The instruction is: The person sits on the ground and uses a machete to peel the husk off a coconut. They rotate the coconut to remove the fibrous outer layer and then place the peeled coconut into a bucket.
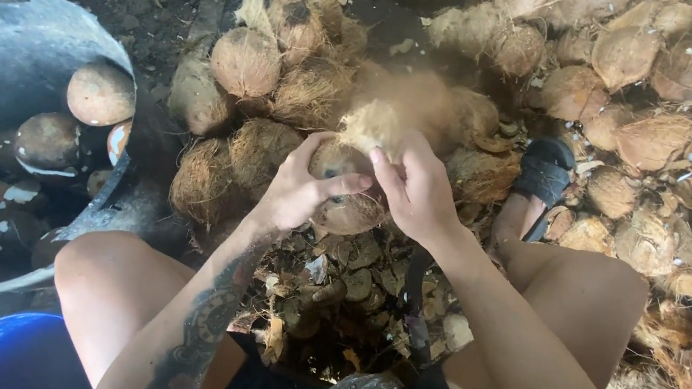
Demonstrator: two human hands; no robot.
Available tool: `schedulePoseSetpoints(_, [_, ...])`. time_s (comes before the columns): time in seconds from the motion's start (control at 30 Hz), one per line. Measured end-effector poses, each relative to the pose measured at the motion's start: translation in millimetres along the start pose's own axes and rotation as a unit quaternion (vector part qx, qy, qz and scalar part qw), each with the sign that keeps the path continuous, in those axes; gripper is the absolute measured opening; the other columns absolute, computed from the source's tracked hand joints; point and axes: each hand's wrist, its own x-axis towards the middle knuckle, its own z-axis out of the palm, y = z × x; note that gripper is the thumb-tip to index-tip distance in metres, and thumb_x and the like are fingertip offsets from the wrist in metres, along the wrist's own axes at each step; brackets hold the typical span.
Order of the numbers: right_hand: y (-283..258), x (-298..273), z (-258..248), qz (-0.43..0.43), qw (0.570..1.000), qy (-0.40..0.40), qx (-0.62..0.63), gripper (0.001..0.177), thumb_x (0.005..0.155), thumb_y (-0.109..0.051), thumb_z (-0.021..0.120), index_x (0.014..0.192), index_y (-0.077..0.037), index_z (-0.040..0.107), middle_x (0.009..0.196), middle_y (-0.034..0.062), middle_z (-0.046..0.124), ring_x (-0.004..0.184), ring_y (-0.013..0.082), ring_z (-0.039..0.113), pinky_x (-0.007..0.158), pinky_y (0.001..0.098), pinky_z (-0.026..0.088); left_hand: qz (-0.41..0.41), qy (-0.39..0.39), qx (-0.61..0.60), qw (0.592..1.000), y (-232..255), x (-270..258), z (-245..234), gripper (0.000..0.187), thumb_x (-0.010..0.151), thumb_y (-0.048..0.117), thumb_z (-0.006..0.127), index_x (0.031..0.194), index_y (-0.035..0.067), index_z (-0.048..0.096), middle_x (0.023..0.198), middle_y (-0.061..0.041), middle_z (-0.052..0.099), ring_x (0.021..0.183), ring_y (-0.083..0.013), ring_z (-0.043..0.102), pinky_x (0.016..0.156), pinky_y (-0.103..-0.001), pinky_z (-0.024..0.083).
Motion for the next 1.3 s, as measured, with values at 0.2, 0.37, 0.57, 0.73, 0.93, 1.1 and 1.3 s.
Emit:
schedulePoseSetpoints(0.2, [-24.9, 8.8, -5.0, 0.094, 0.995, 0.024, 0.008, 0.028, 0.102, -0.024, 0.078, 0.105, 0.001, 0.066, 0.088, 0.0215, 0.069, 0.084, 0.0388, 0.072, 0.073, 0.0480, 0.056, -0.004, 0.008, -0.002, 1.000, 3.9, -5.3, -0.7, 0.102, 0.063, 0.051, 0.094, 0.151, 0.017, 0.055, 0.134, -0.028, 0.068, 0.129, -0.0441, 0.066, 0.107, -0.053, 0.055])
schedulePoseSetpoints(0.37, [-26.2, 12.3, -4.6, 0.174, 0.981, 0.080, 0.026, 0.026, 0.103, -0.026, 0.077, 0.111, -0.002, 0.073, 0.100, 0.0202, 0.078, 0.100, 0.0358, 0.077, 0.081, 0.0486, 0.061, 0.047, 0.006, -0.021, 0.999, -11.3, 8.9, 4.1, 0.111, 0.060, 0.057, 0.094, 0.151, 0.008, 0.052, 0.133, -0.033, 0.065, 0.126, -0.0481, 0.065, 0.105, -0.058, 0.055])
schedulePoseSetpoints(0.57, [-45.7, 33.5, -19.7, 0.323, 0.880, 0.164, 0.307, 0.038, 0.107, -0.030, 0.068, 0.130, 0.000, 0.069, 0.126, 0.0155, 0.074, 0.114, 0.0238, 0.071, 0.111, 0.0470, 0.052, 0.187, -0.015, -0.047, 0.981, -14.9, 6.7, 4.9, 0.103, 0.066, 0.038, 0.096, 0.149, 0.002, 0.049, 0.134, -0.033, 0.061, 0.128, -0.0523, 0.062, 0.106, -0.067, 0.055])
schedulePoseSetpoints(0.73, [-69.4, 55.4, -51.6, 0.457, 0.710, 0.269, 0.464, 0.053, 0.109, -0.047, 0.053, 0.135, -0.002, 0.044, 0.084, -0.0049, 0.045, 0.063, 0.0095, 0.051, 0.082, 0.0244, 0.053, 0.319, -0.059, -0.112, 0.939, -21.0, 19.3, 4.6, 0.103, 0.065, 0.026, 0.101, 0.149, 0.005, 0.044, 0.137, -0.030, 0.054, 0.135, -0.0527, 0.052, 0.112, -0.073, 0.044])
schedulePoseSetpoints(0.93, [-45.8, 40.3, -39.4, 0.313, 0.936, -0.015, 0.160, 0.060, 0.078, -0.038, 0.099, 0.121, -0.010, 0.069, 0.113, 0.0131, 0.074, 0.110, 0.0314, 0.073, 0.106, 0.0488, 0.052, 0.281, -0.070, -0.106, 0.951, -41.0, 32.0, 4.9, 0.105, 0.064, 0.030, 0.102, 0.148, 0.004, 0.046, 0.131, -0.028, 0.059, 0.128, -0.0497, 0.060, 0.106, -0.070, 0.051])
schedulePoseSetpoints(1.1, [-56.1, 31.0, -9.2, 0.292, 0.930, 0.064, 0.213, 0.036, 0.078, -0.030, 0.098, 0.100, -0.009, 0.078, 0.097, 0.0080, 0.078, 0.096, 0.0218, 0.074, 0.098, 0.0377, 0.054, 0.259, -0.108, -0.069, 0.957, -31.5, 16.3, 9.1, 0.111, 0.062, 0.029, 0.103, 0.149, -0.001, 0.043, 0.128, -0.033, 0.059, 0.123, -0.0536, 0.062, 0.100, -0.072, 0.053])
schedulePoseSetpoints(1.3, [-40.4, 30.1, -22.5, 0.316, 0.829, 0.168, 0.429, 0.020, 0.101, -0.023, 0.074, 0.092, -0.009, 0.064, 0.052, 0.0002, 0.046, 0.048, 0.0157, 0.051, 0.065, 0.0319, 0.058, 0.152, -0.122, -0.175, 0.965, -60.3, 31.4, 20.4, 0.116, 0.049, 0.022, 0.107, 0.150, 0.004, 0.051, 0.127, -0.025, 0.063, 0.120, -0.0450, 0.066, 0.082, -0.053, 0.067])
